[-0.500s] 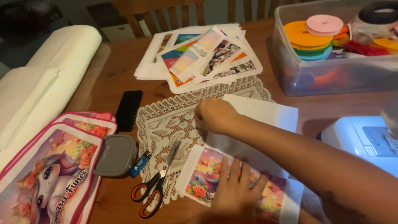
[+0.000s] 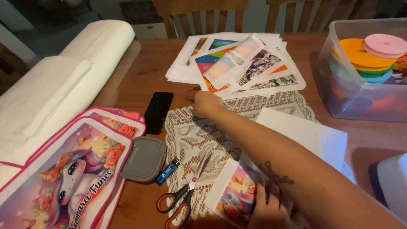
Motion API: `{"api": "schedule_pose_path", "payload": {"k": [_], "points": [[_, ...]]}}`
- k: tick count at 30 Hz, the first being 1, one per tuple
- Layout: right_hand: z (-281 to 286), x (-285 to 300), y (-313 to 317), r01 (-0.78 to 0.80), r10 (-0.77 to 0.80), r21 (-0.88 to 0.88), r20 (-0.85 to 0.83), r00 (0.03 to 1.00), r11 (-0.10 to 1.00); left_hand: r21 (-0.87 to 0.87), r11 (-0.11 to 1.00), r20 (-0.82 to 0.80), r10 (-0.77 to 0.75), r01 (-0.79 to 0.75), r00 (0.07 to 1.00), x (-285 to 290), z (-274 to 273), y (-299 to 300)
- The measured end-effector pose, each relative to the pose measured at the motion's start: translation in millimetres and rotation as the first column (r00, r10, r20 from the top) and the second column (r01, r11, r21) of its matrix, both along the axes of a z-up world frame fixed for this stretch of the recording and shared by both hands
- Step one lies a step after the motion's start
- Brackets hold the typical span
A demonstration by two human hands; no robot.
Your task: Aligning and smoothing a printed unicorn design onto a piece of white fabric on a work table.
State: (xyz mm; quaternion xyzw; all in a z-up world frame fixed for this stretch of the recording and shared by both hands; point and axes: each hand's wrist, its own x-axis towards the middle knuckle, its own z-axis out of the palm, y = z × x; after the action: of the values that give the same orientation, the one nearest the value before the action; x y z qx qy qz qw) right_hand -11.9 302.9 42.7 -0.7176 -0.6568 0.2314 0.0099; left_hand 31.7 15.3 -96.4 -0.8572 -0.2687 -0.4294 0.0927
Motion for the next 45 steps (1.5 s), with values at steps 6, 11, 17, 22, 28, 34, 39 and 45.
{"api": "schedule_pose_path", "payload": {"k": [6,11,17,22,28,34,39,45], "points": [[16.3,2.6,-3.8,-0.135,0.162,-0.146,0.194,0.968,0.980,-0.094,0.996,0.038,0.004,-0.001,0.999,-3.1,18.7,-3.6],[13.8,29.1,-26.6,-0.232,0.302,-0.230,0.344,0.889,0.945,-0.066,0.992,0.000,-0.110,0.110,0.994,-17.4,47.5,-4.3],[6.3,92.8,-87.1,-0.345,0.300,0.242,0.203,0.932,0.907,-0.398,0.917,-0.426,-0.172,-0.013,0.888,-25.5,62.8,-10.8],[86.5,142.5,-229.3,-0.156,0.342,0.601,-0.208,0.916,0.784,-0.326,0.942,-0.192,-0.149,0.081,0.970,-29.1,75.2,-11.0],[10.4,202.0,-319.1,0.154,0.098,0.495,-0.446,0.889,0.855,-0.321,0.945,-0.457,-0.100,-0.058,0.884,-25.4,64.7,-14.3],[-35.4,224.4,-343.8,0.406,-0.216,0.281,-0.523,0.825,0.870,-0.310,0.947,-0.497,-0.082,-0.089,0.864,-25.4,60.2,-10.8],[-56.3,229.9,-352.5,0.291,-0.081,0.439,-0.437,0.896,0.850,-0.257,0.965,-0.507,-0.081,-0.061,0.858,-29.7,59.8,-9.7],[-47.8,225.8,-360.7,0.240,-0.030,0.439,-0.434,0.901,0.866,-0.232,0.970,-0.526,-0.064,-0.071,0.848,-29.7,57.8,-9.4]]}}
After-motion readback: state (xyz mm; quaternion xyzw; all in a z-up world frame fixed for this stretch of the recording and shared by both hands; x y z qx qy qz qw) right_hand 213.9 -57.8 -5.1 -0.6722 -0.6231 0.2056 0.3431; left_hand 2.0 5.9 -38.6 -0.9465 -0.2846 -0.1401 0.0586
